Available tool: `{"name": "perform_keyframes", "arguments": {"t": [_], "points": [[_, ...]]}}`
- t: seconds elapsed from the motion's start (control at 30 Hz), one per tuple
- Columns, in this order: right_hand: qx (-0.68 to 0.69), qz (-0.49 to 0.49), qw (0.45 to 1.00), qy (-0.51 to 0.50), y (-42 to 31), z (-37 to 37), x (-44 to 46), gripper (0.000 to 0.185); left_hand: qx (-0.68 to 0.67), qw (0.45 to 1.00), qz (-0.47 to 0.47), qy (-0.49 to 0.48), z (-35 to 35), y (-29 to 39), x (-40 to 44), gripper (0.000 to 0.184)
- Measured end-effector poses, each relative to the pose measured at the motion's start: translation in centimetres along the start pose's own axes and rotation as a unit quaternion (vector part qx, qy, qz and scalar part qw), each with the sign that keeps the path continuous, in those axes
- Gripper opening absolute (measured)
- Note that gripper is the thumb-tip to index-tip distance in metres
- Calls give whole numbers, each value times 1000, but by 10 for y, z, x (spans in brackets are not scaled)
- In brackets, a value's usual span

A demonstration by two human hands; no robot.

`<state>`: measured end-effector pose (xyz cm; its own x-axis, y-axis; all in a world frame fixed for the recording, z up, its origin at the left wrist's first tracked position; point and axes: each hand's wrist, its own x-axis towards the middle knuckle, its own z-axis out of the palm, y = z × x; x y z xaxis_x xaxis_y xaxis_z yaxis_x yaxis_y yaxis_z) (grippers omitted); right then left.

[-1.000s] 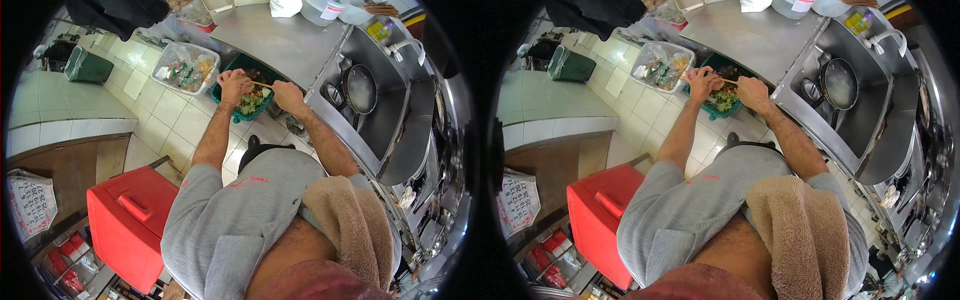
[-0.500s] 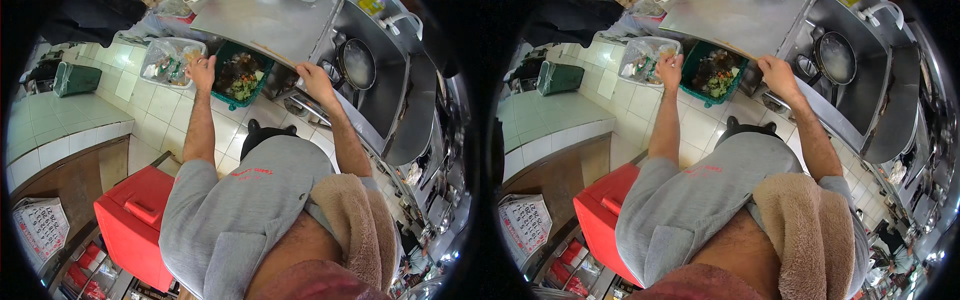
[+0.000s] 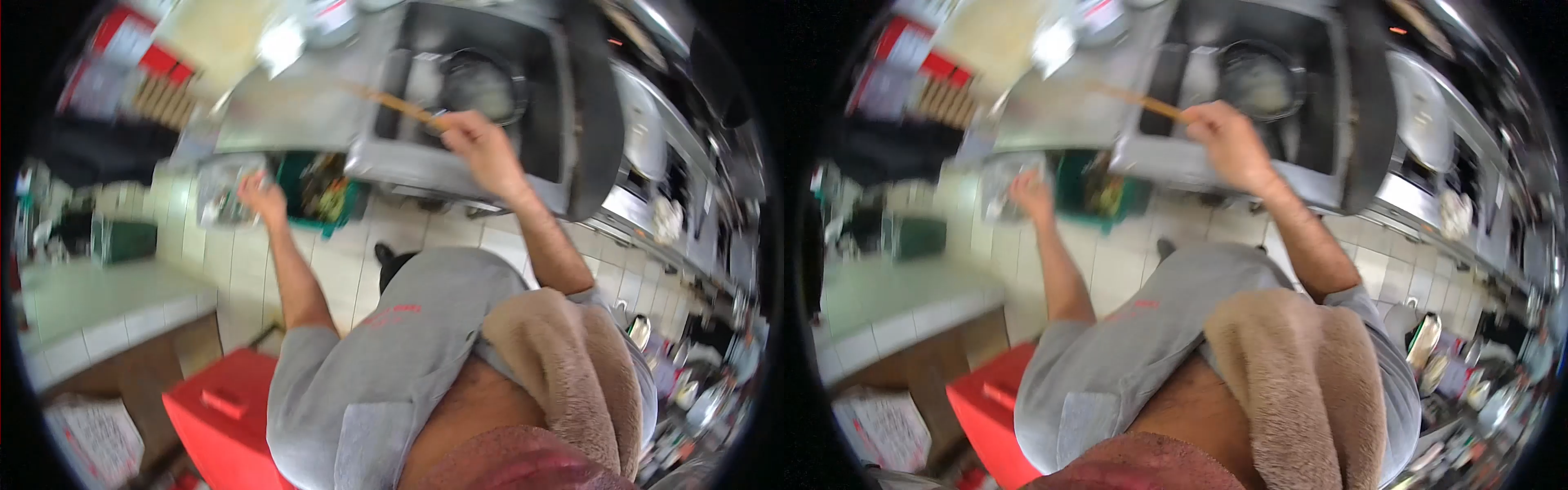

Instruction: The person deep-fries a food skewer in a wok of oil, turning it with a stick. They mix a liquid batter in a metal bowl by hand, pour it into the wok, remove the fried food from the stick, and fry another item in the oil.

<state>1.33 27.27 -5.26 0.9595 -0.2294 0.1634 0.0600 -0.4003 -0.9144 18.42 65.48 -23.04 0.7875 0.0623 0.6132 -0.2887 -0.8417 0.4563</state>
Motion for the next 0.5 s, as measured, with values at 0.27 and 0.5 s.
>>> {"name": "perform_keyframes", "arguments": {"t": [0.27,0.5], "points": [[-113,-115,974,160,4,-206,-58,14,-224,972,-67,-17,29,265,-39,42],[-282,-104,901,312,43,-332,-34,16,-367,911,131,-137,30,474,-74,32]]}}
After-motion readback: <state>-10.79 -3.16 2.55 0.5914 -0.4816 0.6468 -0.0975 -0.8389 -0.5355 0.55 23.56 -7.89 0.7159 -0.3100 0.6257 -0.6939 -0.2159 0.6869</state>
